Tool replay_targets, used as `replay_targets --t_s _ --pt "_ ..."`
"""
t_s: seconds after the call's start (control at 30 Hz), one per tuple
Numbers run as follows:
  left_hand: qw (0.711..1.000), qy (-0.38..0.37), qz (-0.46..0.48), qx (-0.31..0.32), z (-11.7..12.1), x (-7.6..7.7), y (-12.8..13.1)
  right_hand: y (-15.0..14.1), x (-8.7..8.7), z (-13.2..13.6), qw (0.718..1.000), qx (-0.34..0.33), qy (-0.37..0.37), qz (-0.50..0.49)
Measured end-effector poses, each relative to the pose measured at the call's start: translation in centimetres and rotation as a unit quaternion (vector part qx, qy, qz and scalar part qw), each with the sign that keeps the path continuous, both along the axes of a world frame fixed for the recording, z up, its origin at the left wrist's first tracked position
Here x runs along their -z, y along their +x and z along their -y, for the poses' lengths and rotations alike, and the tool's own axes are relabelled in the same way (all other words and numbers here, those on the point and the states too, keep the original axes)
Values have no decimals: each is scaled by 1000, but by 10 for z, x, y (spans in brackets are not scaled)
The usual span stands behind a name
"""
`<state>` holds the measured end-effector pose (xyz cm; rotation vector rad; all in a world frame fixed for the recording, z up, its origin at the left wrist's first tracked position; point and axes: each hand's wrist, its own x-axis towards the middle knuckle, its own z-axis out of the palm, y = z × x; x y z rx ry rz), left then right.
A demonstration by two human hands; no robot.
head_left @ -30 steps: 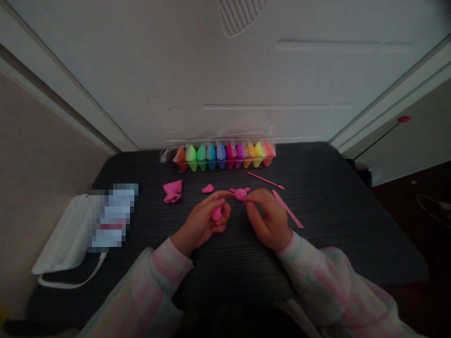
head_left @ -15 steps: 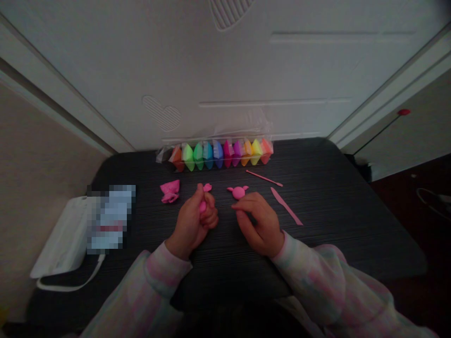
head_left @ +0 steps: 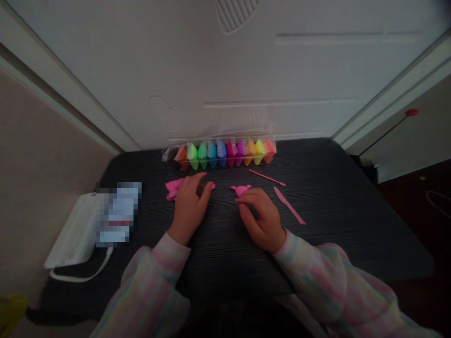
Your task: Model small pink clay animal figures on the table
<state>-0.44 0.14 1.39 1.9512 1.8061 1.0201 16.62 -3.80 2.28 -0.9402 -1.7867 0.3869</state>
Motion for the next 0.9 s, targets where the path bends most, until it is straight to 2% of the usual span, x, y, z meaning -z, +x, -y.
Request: replay_targets --t_s 0.07,0.17,0.23,0.3,0.33,0.37,0.4,0.47,0.5,0.57,0.67,0.77,0.83,0.9 --pt "991 1 -124 51 -3 9 3 0 0 0 1000 2 1 0" --pt "982 -22 -174 76 -7 17 7 0 1 -1 1000 1 0 -1" --pt "991 -34 -113 59 -8 16 7 0 1 -1 1000 4 -3 0" --pt "998 -56 16 26 -9 11 7 0 1 -1 1000 10 -6 3" --pt "991 -81 102 16 -9 8 7 0 1 -1 1000 13 -7 4" --pt "973 -113 199 12 -9 6 7 0 1 -1 1000 16 -10 4" --pt "943 -147 298 14 -9 3 8 0 1 -1 1000 17 -11 4" --pt "859 -210 465 32 -7 0 10 0 1 -1 1000 21 -14 3" --pt "820 -232 521 43 -6 -1 11 1 1 -2 1000 22 -15 2" --pt "769 -256 581 67 -3 -3 13 1 2 -2 1000 23 -17 2" --pt "727 -262 629 88 -1 -7 12 1 2 -2 1000 23 -21 2" --pt "684 -268 675 73 -1 -12 6 1 3 -3 999 23 -24 3" --pt "665 -269 694 61 -3 -14 2 1 4 -4 999 24 -25 3" --pt "659 -261 703 54 -4 -14 -1 1 6 -5 999 24 -26 2"
